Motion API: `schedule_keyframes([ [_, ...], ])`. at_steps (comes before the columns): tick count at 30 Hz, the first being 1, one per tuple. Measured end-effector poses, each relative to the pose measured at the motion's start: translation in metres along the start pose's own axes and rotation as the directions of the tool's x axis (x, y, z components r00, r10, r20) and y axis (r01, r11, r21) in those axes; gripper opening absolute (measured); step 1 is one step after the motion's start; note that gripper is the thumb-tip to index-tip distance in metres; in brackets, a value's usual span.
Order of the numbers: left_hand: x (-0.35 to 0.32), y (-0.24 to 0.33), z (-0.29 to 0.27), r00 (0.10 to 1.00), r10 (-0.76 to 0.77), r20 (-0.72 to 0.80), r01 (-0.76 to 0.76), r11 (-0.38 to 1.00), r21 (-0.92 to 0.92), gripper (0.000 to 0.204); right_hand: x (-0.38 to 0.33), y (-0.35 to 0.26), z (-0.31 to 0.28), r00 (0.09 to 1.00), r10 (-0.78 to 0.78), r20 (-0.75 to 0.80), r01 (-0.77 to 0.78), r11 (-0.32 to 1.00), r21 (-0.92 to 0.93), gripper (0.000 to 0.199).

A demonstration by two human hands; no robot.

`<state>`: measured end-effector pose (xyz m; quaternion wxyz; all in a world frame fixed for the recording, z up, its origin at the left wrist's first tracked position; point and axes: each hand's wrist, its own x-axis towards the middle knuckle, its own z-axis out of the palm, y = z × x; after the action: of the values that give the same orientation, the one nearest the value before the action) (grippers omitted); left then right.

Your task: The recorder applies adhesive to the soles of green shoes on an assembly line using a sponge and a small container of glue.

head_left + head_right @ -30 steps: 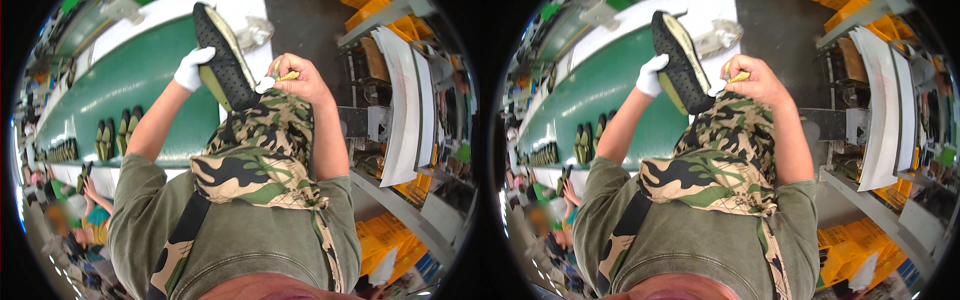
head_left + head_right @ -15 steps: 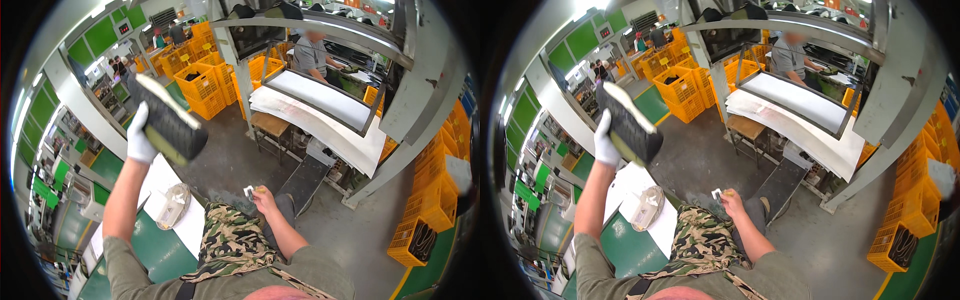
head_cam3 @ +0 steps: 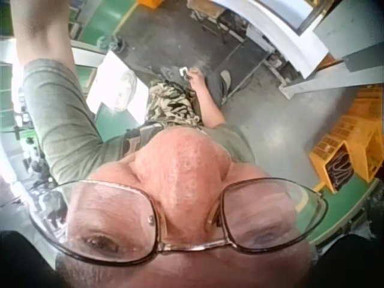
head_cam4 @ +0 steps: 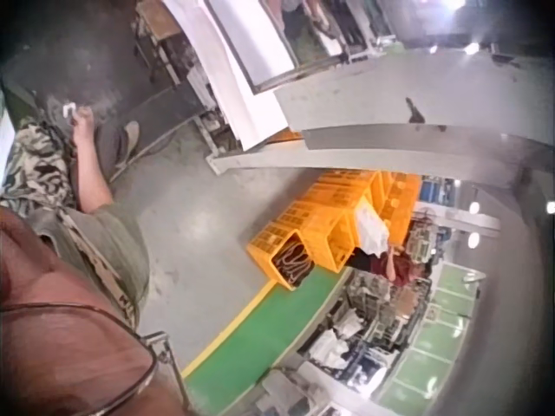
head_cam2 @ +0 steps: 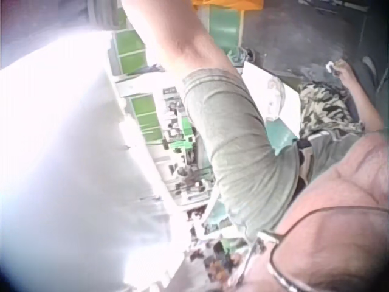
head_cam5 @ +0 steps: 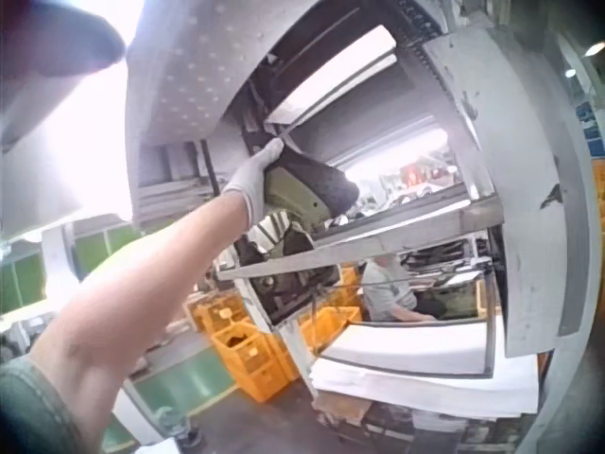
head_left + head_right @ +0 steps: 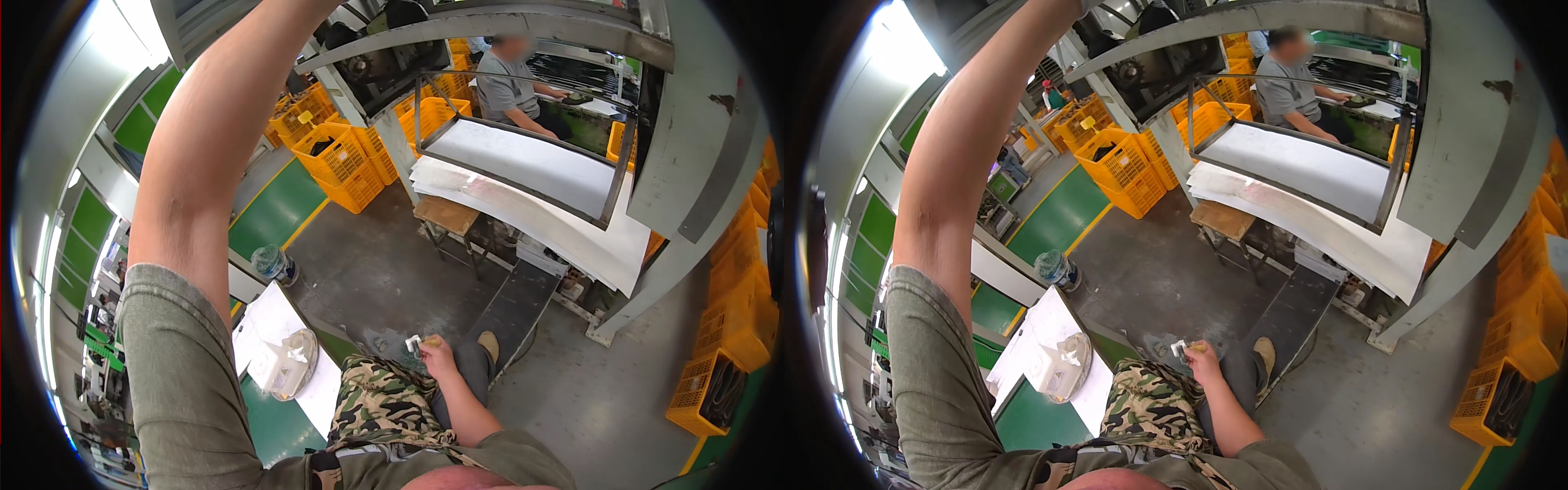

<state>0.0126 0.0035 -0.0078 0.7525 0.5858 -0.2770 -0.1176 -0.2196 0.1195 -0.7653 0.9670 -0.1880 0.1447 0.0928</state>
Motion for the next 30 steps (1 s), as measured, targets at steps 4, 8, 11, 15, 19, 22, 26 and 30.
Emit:
schedule_keyframes([
  [4,0.04,-0.053,0.036,0.986,0.169,-0.015,-0.159,0.954,0.256,0.037,0.003,-0.003,-0.004,1.0,0.018,0.016,-0.018,1.0,0.01,0.022],
  [8,0.065,-0.06,0.034,0.965,-0.261,0.008,0.254,0.945,0.205,0.03,0.006,-0.004,-0.007,0.999,0.029,0.015,-0.029,0.999,0.013,0.022],
  [11,0.119,-0.056,-0.009,0.995,-0.074,0.069,0.001,0.689,0.725,0.031,0.006,0.0,0.003,0.996,0.05,0.078,-0.053,0.998,0.03,0.022],
  [15,0.113,-0.067,0.004,0.98,0.189,-0.064,-0.028,0.447,0.894,0.042,0.005,-0.002,0.005,0.997,0.069,0.036,-0.07,0.997,0.03,0.023],
  [19,0.031,-0.09,0.055,0.702,0.481,0.524,-0.709,0.403,0.579,0.058,0.008,-0.005,-0.004,0.998,0.064,0.019,-0.065,0.998,0.027,0.024],
  [22,0.02,-0.092,0.054,0.622,0.451,0.64,-0.614,-0.225,0.756,0.068,0.014,-0.006,-0.001,0.999,0.04,0.034,-0.04,0.999,0.019,0.022],
  [26,0.026,-0.08,0.057,0.754,0.212,0.622,-0.576,-0.242,0.78,0.059,0.018,-0.005,0.0,0.999,0.048,-0.012,-0.048,0.999,-0.013,0.023],
  [30,-0.011,-0.067,0.016,0.866,0.319,0.384,-0.307,-0.266,0.914,0.051,0.012,-0.002,0.005,1.0,0.025,-0.005,-0.025,1.0,-0.017,0.023],
])
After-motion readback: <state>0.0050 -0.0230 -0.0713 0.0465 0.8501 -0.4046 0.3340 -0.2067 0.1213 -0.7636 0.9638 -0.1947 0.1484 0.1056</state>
